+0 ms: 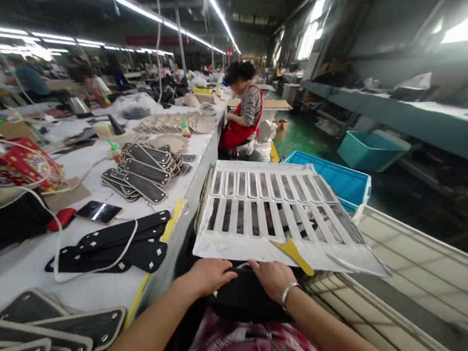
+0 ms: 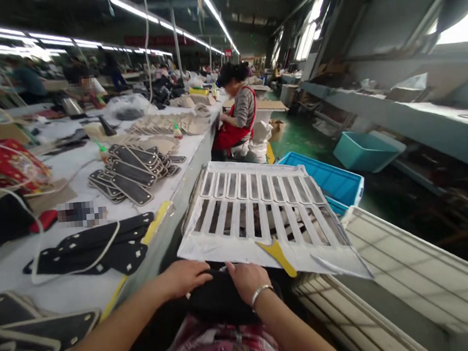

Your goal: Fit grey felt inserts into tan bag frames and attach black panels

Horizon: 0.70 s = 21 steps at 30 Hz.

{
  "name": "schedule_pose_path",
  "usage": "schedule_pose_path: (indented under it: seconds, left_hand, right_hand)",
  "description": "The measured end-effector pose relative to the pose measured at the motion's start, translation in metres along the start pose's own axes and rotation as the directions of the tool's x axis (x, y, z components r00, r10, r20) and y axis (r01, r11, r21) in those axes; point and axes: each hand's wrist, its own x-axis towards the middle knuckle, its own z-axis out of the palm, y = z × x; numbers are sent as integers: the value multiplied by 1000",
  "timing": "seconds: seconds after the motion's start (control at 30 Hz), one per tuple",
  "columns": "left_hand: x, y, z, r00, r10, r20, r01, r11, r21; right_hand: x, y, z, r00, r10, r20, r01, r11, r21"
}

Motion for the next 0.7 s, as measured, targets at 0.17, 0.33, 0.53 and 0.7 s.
schedule_pose_path:
  seconds: [0.17,0.33,0.53,0.7]
  left_hand:
    - [-6,-12,-4,998,-34,45,32,999,31]
    - [-4,-17,-7,994,-86,70,78,991,111]
    - [0,-15,-6,992,-94,80,83,988,128]
    - [-1,-15,-8,999,-29,43,32,998,-51]
  right_hand:
    - [4,-30,6,998,-32,-47,35,998,57]
    - [15,-56,12,993,-80,-89,88,992,91]
    - [14,-33,6,984,-64,-167,75,995,60]
    - [3,-19,4,968,-36,-247,45,998,33]
